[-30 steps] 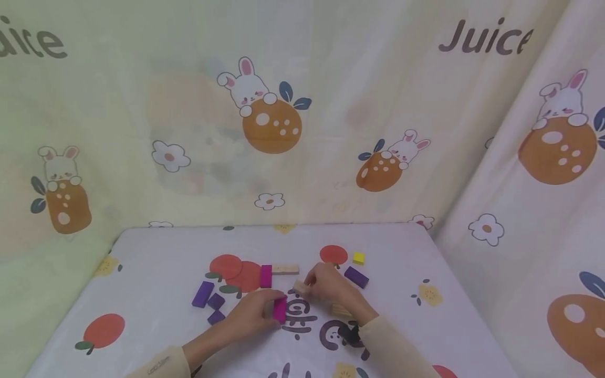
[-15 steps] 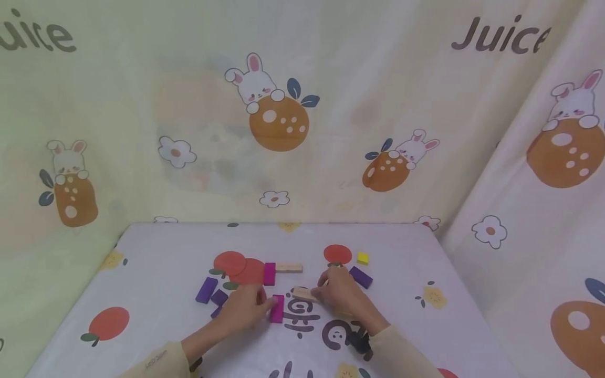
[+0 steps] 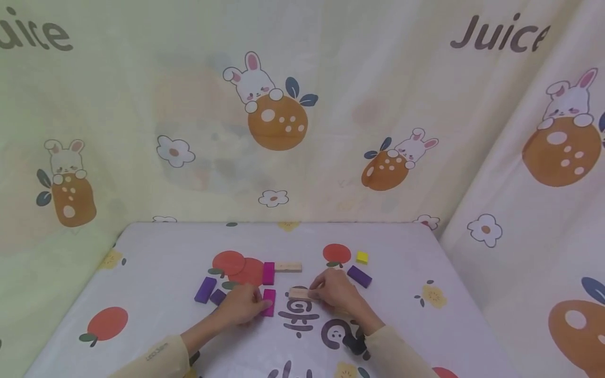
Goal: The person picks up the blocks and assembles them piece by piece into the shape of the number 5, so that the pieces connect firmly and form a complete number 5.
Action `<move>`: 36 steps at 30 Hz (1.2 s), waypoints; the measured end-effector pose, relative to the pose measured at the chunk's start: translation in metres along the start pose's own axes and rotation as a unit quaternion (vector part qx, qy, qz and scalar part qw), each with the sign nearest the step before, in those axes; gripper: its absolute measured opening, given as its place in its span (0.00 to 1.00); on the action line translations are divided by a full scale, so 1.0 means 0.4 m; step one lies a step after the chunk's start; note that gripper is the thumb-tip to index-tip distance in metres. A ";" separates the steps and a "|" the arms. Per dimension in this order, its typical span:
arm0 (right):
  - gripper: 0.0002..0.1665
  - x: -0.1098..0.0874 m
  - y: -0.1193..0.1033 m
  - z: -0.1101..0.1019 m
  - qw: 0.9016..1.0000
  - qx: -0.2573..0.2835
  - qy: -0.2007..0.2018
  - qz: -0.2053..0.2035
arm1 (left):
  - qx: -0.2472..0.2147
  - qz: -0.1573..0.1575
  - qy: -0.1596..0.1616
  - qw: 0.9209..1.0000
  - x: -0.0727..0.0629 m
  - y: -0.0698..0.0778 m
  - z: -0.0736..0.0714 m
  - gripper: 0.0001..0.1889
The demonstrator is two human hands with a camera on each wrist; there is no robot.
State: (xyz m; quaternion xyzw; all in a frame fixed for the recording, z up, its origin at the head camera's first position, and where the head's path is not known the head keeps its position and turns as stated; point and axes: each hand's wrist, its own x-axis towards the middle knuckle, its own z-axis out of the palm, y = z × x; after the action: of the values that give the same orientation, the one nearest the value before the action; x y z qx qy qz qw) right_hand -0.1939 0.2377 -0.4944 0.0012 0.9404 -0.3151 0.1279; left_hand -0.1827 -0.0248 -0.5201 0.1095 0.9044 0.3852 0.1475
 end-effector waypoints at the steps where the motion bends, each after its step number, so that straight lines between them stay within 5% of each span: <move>1: 0.06 0.001 -0.001 0.003 1.000 -0.001 0.000 -0.003 | 0.000 -0.002 0.000 1.000 0.000 -0.003 -0.005 0.18; 11: 0.12 -0.007 -0.022 0.021 0.999 0.032 0.000 0.006 | -0.026 0.017 0.003 1.000 0.010 -0.010 -0.018 0.20; 18: 0.12 -0.022 -0.018 0.025 0.995 0.096 -0.001 0.025 | -0.045 -0.003 -0.004 0.999 0.011 -0.016 -0.029 0.16; 26: 0.22 -0.049 -0.002 0.033 0.988 0.148 -0.010 0.035 | -0.105 -0.048 -0.068 0.991 -0.006 -0.012 -0.065 0.12; 36: 0.17 -0.045 0.018 0.074 0.988 0.152 0.006 -0.004 | -0.137 -0.048 -0.086 0.986 -0.007 -0.019 -0.071 0.09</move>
State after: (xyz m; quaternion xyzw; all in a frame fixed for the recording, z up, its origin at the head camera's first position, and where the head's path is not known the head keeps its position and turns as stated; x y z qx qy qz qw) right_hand -0.1687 0.2273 -0.5169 0.0186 0.8825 -0.4547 0.1192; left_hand -0.1908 -0.0498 -0.5064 0.0779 0.8314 0.4868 0.2565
